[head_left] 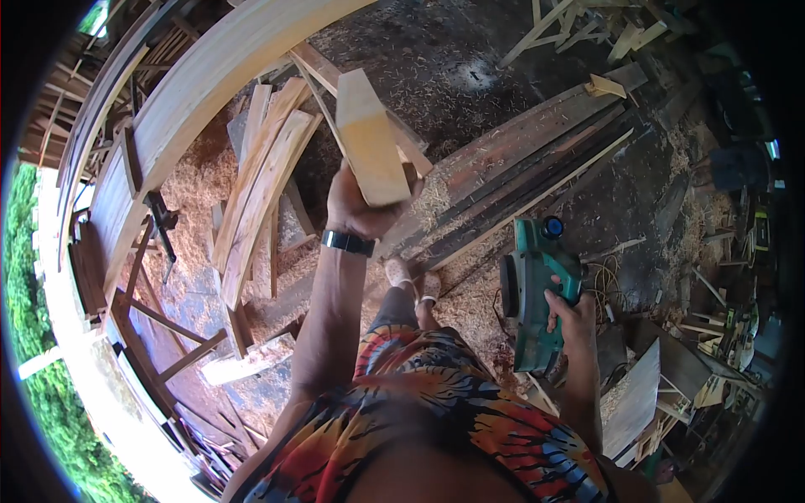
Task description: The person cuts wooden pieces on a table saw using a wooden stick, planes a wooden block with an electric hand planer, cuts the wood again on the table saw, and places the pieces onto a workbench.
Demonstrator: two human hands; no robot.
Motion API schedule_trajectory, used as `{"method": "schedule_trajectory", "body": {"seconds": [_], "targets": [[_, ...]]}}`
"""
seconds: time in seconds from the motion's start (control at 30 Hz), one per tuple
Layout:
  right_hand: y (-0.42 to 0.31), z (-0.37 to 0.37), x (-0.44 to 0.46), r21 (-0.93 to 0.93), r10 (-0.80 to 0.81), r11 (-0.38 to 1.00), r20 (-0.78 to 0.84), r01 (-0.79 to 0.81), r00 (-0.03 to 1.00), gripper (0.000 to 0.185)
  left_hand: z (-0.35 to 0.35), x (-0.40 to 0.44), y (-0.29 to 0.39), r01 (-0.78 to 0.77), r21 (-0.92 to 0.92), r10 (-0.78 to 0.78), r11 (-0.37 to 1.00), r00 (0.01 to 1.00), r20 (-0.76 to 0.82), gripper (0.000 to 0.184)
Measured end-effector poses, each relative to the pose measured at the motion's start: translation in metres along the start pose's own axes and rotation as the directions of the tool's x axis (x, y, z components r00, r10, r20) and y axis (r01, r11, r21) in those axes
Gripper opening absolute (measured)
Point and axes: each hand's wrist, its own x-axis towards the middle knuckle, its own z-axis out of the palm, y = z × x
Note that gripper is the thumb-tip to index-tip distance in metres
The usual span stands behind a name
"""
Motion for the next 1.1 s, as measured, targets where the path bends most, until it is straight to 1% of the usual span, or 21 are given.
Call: {"method": "schedule_trajectory", "body": {"seconds": [0.07,0.1,0.13,0.2,0.27,0.33,0.4,0.47,0.5,0.6,0.63,0.73,0.77,0.87,0.9,0.97,1.0,1.1], "targets": [[-0.004,0.005,0.001,0.022,-0.033,0.999,0.03,0.033,0.999,0.04,-0.029,0.0,-0.012,0.033,-0.076,-0.036,0.997,0.999,-0.04,0.047],[-0.006,0.008,0.002,0.039,-0.047,0.998,0.039,0.046,0.998,0.038,-0.055,0.007,-0.021,-0.018,-0.097,0.017,0.995,1.0,-0.016,0.046],[-0.008,0.01,0.001,0.055,-0.054,0.997,0.048,0.052,0.997,0.036,-0.08,0.014,-0.033,-0.096,0.032,0.097,0.995,0.995,-0.026,0.051],[-0.014,0.012,0.0,0.054,-0.084,0.995,0.102,0.078,0.991,0.038,-0.101,0.019,-0.049,-0.17,0.07,0.173,0.983,0.984,-0.047,0.064],[-0.023,0.015,-0.003,0.027,-0.104,0.994,0.143,0.101,0.984,0.044,-0.153,0.051,-0.05,-0.212,0.136,0.211,0.968,0.977,0.023,0.069],[-0.036,0.02,-0.006,0.044,-0.137,0.99,0.168,0.131,0.976,0.046,-0.166,0.068,-0.056,-0.283,0.233,0.28,0.93,0.959,0.048,0.071],[-0.048,0.028,-0.014,0.064,-0.147,0.988,0.188,0.138,0.971,0.047,-0.144,0.088,-0.052,-0.381,0.369,0.396,0.848,0.918,0.037,0.069],[-0.062,0.037,-0.02,0.101,-0.172,0.983,0.202,0.155,0.964,0.049,-0.138,0.107,-0.047,-0.412,0.353,0.44,0.84,0.898,0.002,0.063],[-0.068,0.04,-0.021,0.116,-0.173,0.982,0.236,0.149,0.956,0.047,-0.142,0.114,-0.045,-0.377,0.356,0.42,0.855,0.906,-0.048,0.062],[-0.078,0.057,-0.022,0.119,-0.265,0.963,0.279,0.241,0.923,0.044,-0.165,0.131,-0.045,-0.334,0.337,0.366,0.88,0.93,-0.033,0.061],[-0.079,0.065,-0.022,0.107,-0.262,0.965,0.294,0.241,0.919,0.039,-0.172,0.137,-0.048,-0.364,0.307,0.386,0.879,0.922,-0.014,0.065],[-0.081,0.085,-0.012,-0.015,-0.229,0.967,0.391,0.255,0.892,0.036,-0.164,0.143,-0.055,-0.364,0.194,0.358,0.911,0.932,0.064,0.066],[-0.076,0.093,-0.009,-0.016,-0.236,0.965,0.395,0.263,0.888,0.036,-0.167,0.147,-0.056,-0.377,0.233,0.373,0.897,0.926,0.061,0.072],[-0.057,0.103,-0.004,-0.017,-0.21,0.971,0.428,0.24,0.879,0.039,-0.184,0.148,-0.049,-0.26,0.207,0.237,0.943,0.963,0.127,0.079],[-0.056,0.108,-0.007,-0.019,-0.221,0.968,0.412,0.251,0.884,0.043,-0.186,0.15,-0.049,-0.301,0.28,0.294,0.912,0.953,0.066,0.084],[-0.055,0.109,-0.007,-0.064,-0.231,0.957,0.427,0.284,0.874,0.048,-0.195,0.153,-0.048,-0.293,0.267,0.288,0.918,0.956,0.058,0.083],[-0.056,0.109,-0.007,-0.084,-0.241,0.949,0.432,0.305,0.869,0.05,-0.2,0.156,-0.048,-0.29,0.262,0.284,0.92,0.957,0.06,0.083],[-0.063,0.113,-0.004,-0.096,-0.222,0.953,0.425,0.288,0.877,0.051,-0.209,0.166,-0.045,-0.314,0.244,0.296,0.917,0.949,0.107,0.078]]}}
